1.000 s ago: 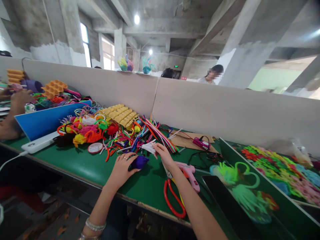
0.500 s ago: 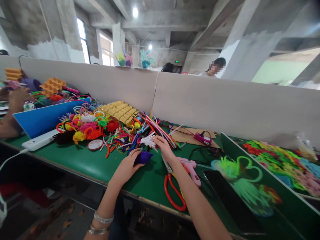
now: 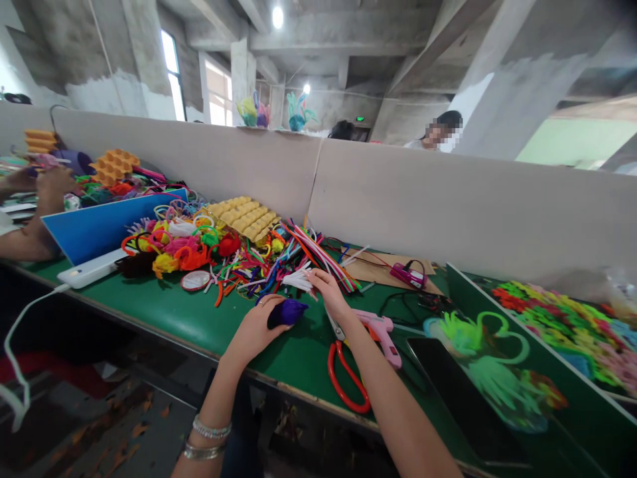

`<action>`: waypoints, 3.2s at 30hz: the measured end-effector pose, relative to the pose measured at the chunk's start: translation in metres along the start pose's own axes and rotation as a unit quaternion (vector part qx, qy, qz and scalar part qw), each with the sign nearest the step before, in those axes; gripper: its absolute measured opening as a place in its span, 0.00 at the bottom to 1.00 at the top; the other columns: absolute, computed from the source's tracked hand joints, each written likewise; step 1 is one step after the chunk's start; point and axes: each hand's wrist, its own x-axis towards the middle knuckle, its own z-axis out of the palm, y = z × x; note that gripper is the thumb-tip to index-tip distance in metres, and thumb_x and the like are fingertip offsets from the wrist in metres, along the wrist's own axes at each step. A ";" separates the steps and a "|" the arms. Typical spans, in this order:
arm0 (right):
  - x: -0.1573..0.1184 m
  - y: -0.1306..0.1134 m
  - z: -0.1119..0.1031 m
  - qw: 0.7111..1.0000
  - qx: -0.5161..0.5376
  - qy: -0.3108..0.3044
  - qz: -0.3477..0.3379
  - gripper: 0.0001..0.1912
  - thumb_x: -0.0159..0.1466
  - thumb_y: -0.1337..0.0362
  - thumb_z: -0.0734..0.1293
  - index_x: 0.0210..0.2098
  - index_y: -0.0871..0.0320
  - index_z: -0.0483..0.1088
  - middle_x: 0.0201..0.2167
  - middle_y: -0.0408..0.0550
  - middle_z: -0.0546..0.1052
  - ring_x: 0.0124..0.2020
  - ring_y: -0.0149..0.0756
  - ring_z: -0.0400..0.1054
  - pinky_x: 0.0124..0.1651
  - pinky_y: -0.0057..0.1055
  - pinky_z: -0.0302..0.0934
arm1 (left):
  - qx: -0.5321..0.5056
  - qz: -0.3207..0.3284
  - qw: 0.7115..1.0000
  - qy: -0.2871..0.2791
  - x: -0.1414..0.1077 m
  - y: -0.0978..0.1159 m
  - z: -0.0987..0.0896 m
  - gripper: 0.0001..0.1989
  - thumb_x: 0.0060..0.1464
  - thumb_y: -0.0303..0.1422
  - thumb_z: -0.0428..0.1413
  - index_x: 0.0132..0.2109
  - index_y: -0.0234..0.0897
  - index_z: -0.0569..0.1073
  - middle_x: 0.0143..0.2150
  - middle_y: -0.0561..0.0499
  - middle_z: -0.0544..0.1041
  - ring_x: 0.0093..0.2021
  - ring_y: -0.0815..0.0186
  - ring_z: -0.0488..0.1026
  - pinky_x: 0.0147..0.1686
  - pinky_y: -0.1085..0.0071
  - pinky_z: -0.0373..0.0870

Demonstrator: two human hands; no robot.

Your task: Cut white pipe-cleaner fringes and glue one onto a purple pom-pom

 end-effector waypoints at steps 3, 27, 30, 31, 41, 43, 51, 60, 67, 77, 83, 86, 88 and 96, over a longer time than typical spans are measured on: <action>-0.008 -0.004 -0.007 0.999 -0.014 -0.024 0.015 0.16 0.51 0.52 0.64 0.20 0.58 0.59 0.16 0.37 0.57 0.17 0.22 0.50 0.19 0.23 0.45 | -0.012 0.001 1.000 0.011 -0.001 0.000 0.001 0.21 0.45 0.33 0.55 0.48 0.39 0.64 0.48 0.47 0.66 0.48 0.62 0.65 0.49 0.62 0.61; -0.044 -0.012 -0.012 0.976 -0.201 -0.083 -0.005 0.14 0.59 0.53 0.56 0.25 0.58 0.59 0.20 0.36 0.56 0.20 0.24 0.50 0.24 0.23 0.49 | 0.051 -0.006 0.999 0.017 -0.013 0.004 0.019 0.26 0.51 0.24 0.46 0.57 0.40 0.52 0.58 0.43 0.57 0.56 0.62 0.58 0.51 0.64 0.60; -0.047 -0.011 -0.007 0.977 -0.193 -0.090 -0.018 0.14 0.59 0.54 0.56 0.25 0.58 0.59 0.19 0.37 0.58 0.21 0.24 0.53 0.26 0.23 0.51 | 0.015 -0.004 1.000 0.019 -0.010 0.002 0.020 0.25 0.51 0.24 0.46 0.56 0.38 0.53 0.58 0.43 0.56 0.57 0.62 0.55 0.53 0.63 0.58; -0.047 -0.010 -0.006 0.977 -0.193 -0.089 -0.023 0.14 0.60 0.54 0.56 0.25 0.58 0.60 0.19 0.37 0.60 0.21 0.24 0.55 0.26 0.24 0.51 | 0.002 -0.005 1.000 0.019 -0.009 0.001 0.019 0.25 0.50 0.25 0.47 0.56 0.38 0.54 0.57 0.42 0.56 0.57 0.63 0.56 0.53 0.63 0.57; -0.053 -0.005 0.000 0.985 -0.160 -0.062 -0.004 0.13 0.59 0.53 0.56 0.28 0.57 0.62 0.13 0.35 0.62 0.14 0.24 0.56 0.20 0.23 0.52 | -0.060 -0.035 0.998 -0.012 -0.003 0.000 0.008 0.24 0.45 0.28 0.52 0.52 0.37 0.59 0.50 0.45 0.66 0.50 0.63 0.63 0.51 0.63 0.58; -0.054 -0.005 0.001 0.984 -0.165 -0.067 -0.011 0.14 0.59 0.53 0.56 0.27 0.57 0.62 0.13 0.36 0.62 0.15 0.24 0.56 0.21 0.23 0.53 | -0.061 -0.037 0.997 -0.006 -0.005 0.003 0.010 0.25 0.45 0.27 0.52 0.53 0.37 0.58 0.51 0.45 0.65 0.51 0.63 0.62 0.52 0.63 0.57; -0.050 -0.006 -0.006 0.979 -0.197 -0.013 -0.045 0.13 0.60 0.55 0.55 0.26 0.57 0.62 0.15 0.37 0.62 0.18 0.26 0.57 0.25 0.24 0.53 | -0.053 -0.026 0.997 0.043 -0.009 0.006 0.023 0.26 0.44 0.25 0.51 0.52 0.38 0.58 0.53 0.45 0.63 0.54 0.62 0.59 0.54 0.63 0.54; -0.051 -0.007 -0.006 0.975 -0.209 -0.065 -0.032 0.12 0.59 0.56 0.56 0.26 0.57 0.62 0.18 0.38 0.62 0.21 0.26 0.57 0.27 0.24 0.52 | -0.080 -0.014 0.995 0.056 -0.011 0.005 0.020 0.24 0.44 0.23 0.52 0.50 0.40 0.62 0.50 0.47 0.64 0.52 0.63 0.60 0.52 0.64 0.56; -0.051 -0.006 -0.006 0.970 -0.221 -0.091 -0.042 0.13 0.59 0.57 0.56 0.25 0.58 0.62 0.18 0.38 0.62 0.22 0.26 0.56 0.28 0.24 0.52 | -0.083 -0.015 0.995 0.053 -0.011 0.007 0.019 0.24 0.43 0.22 0.52 0.50 0.40 0.62 0.49 0.47 0.65 0.52 0.62 0.59 0.52 0.62 0.55; -0.054 -0.009 -0.001 0.965 -0.243 -0.096 -0.028 0.15 0.59 0.54 0.56 0.25 0.58 0.62 0.18 0.38 0.62 0.22 0.26 0.56 0.28 0.25 0.51 | -0.085 -0.033 0.993 0.069 -0.012 0.008 0.019 0.24 0.43 0.22 0.53 0.49 0.41 0.63 0.48 0.48 0.64 0.49 0.63 0.61 0.50 0.64 0.58; -0.053 -0.005 0.000 0.962 -0.253 -0.099 -0.032 0.16 0.60 0.54 0.55 0.24 0.58 0.62 0.19 0.39 0.62 0.23 0.26 0.56 0.28 0.25 0.51 | -0.076 -0.033 0.994 0.073 -0.011 0.009 0.018 0.24 0.42 0.22 0.53 0.49 0.41 0.64 0.48 0.48 0.64 0.49 0.63 0.62 0.50 0.63 0.58; -0.053 -0.005 0.001 0.960 -0.262 -0.096 -0.032 0.16 0.60 0.54 0.54 0.25 0.58 0.62 0.18 0.39 0.61 0.22 0.26 0.56 0.27 0.24 0.51 | -0.073 -0.031 0.994 0.071 -0.012 0.009 0.018 0.24 0.42 0.22 0.53 0.49 0.41 0.64 0.48 0.48 0.65 0.49 0.63 0.62 0.50 0.63 0.58; -0.053 -0.006 0.001 0.958 -0.269 -0.095 -0.034 0.15 0.60 0.55 0.54 0.27 0.58 0.63 0.19 0.39 0.62 0.22 0.26 0.56 0.27 0.24 0.51 | -0.069 -0.031 0.995 0.071 -0.012 0.010 0.017 0.24 0.42 0.22 0.53 0.49 0.41 0.64 0.48 0.47 0.65 0.49 0.62 0.62 0.50 0.62 0.58; -0.054 -0.004 0.000 0.953 -0.285 -0.094 -0.041 0.14 0.60 0.55 0.54 0.30 0.57 0.65 0.21 0.40 0.64 0.21 0.26 0.56 0.25 0.24 0.51 | -0.049 -0.019 0.995 0.087 -0.013 0.014 0.015 0.25 0.43 0.22 0.52 0.50 0.40 0.61 0.48 0.47 0.65 0.51 0.61 0.61 0.50 0.61 0.57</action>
